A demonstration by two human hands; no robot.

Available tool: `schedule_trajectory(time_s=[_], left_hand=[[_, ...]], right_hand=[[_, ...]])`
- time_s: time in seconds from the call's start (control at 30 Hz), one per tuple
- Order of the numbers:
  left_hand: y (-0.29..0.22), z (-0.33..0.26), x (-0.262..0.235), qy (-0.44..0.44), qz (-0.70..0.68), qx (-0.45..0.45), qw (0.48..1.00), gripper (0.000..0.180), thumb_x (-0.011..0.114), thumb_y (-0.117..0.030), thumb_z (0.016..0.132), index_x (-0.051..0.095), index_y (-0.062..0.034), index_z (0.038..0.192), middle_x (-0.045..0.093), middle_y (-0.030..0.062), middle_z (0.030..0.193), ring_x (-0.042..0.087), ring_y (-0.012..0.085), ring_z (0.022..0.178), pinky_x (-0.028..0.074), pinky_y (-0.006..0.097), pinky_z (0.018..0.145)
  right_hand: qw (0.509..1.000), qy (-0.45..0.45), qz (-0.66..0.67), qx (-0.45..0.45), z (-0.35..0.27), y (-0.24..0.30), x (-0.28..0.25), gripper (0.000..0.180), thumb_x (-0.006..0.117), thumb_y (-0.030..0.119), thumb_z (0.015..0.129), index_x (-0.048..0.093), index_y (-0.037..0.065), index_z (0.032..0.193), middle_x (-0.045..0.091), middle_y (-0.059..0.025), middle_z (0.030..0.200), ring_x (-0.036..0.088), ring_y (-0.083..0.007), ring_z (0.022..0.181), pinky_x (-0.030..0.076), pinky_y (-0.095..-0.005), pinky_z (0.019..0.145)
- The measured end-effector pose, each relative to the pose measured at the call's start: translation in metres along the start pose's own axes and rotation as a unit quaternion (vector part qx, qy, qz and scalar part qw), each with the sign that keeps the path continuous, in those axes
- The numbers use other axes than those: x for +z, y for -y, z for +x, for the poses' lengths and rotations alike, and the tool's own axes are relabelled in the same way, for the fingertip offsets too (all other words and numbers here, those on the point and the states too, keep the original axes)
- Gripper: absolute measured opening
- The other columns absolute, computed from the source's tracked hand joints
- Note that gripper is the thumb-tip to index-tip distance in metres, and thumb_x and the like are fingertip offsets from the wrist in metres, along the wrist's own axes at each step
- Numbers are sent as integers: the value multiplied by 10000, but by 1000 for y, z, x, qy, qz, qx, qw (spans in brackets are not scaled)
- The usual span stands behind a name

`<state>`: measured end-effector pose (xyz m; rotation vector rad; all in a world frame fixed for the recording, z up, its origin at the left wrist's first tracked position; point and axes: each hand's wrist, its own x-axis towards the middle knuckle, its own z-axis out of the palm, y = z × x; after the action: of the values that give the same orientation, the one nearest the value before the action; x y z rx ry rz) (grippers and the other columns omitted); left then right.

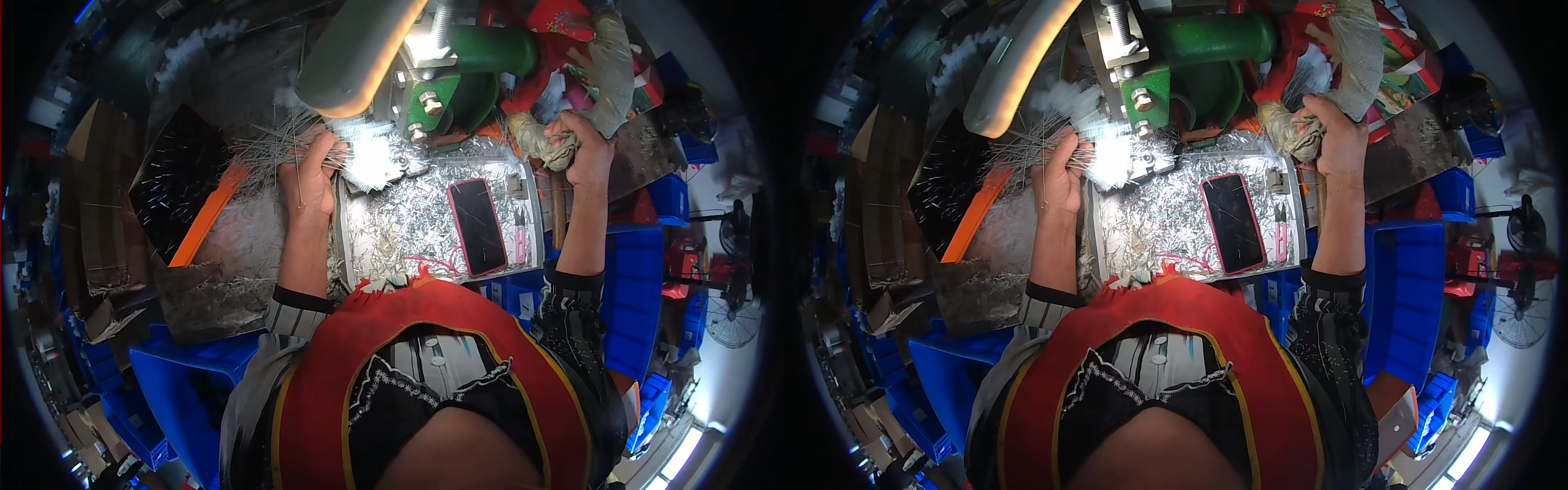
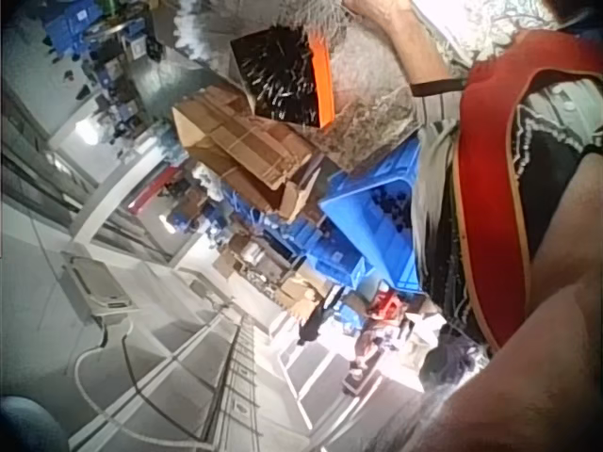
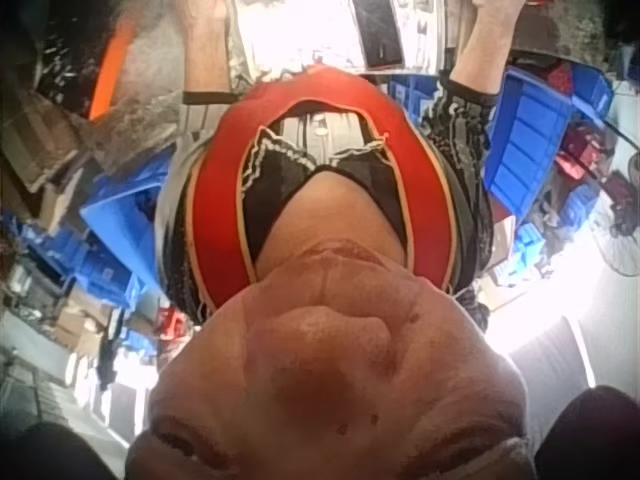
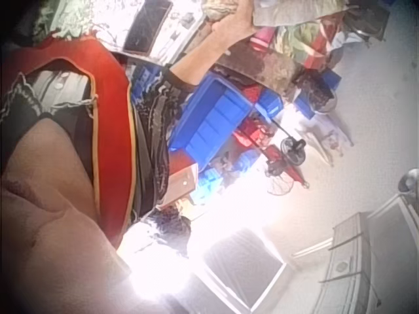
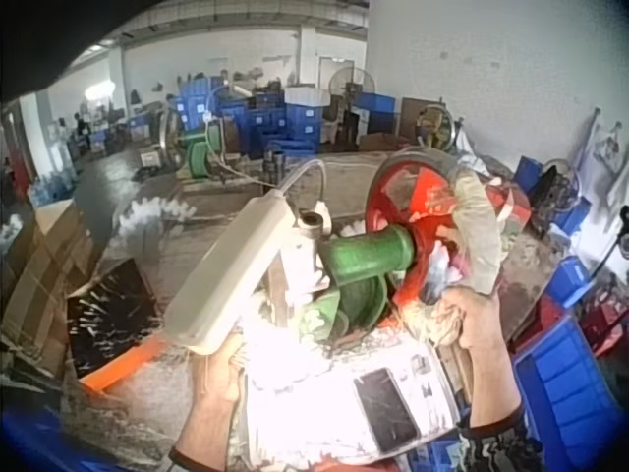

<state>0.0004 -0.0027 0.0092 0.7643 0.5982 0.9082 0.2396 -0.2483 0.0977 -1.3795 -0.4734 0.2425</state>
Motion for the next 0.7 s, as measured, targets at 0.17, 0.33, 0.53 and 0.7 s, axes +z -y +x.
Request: schedule_trajectory(time_s=[0.17, 0.33, 0.53, 0.7], left_hand=[[7, 0, -2, -45, -17, 19, 999, 236, 629, 17, 744, 560, 36, 969, 584, 108, 910, 596, 186, 742, 523, 291, 614], [7, -5, 6, -95, -41, 32, 994, 289, 647, 11, 726, 552, 34, 998, 571, 105, 943, 579, 179, 770, 507, 289, 611], [5, -4, 10, -134, -15, 18, 991, 306, 650, -8, 732, 544, 46, 1013, 567, 111, 970, 575, 190, 807, 507, 289, 638], [3, -5, 10, -132, 0, 31, 991, 305, 642, -15, 740, 537, 47, 1020, 556, 110, 989, 564, 191, 833, 502, 287, 630]], right_hand=[[1000, -13, -14, 19, 4, 16, -1, 125, 622, 78, 722, 596, -39, 757, 593, -131, 636, 578, -203, 509, 457, -288, 473], [1000, -7, 2, 23, 5, 15, -2, 139, 624, 84, 723, 598, -48, 759, 594, -137, 636, 583, -211, 509, 463, -291, 475], [999, 5, 32, 8, 4, -6, -10, 127, 611, 60, 723, 604, -56, 774, 605, -146, 655, 574, -200, 518, 456, -291, 489], [999, -5, -11, 40, 10, 17, -3, 132, 621, 84, 710, 600, -40, 753, 580, -119, 620, 565, -196, 506, 449, -290, 484]])
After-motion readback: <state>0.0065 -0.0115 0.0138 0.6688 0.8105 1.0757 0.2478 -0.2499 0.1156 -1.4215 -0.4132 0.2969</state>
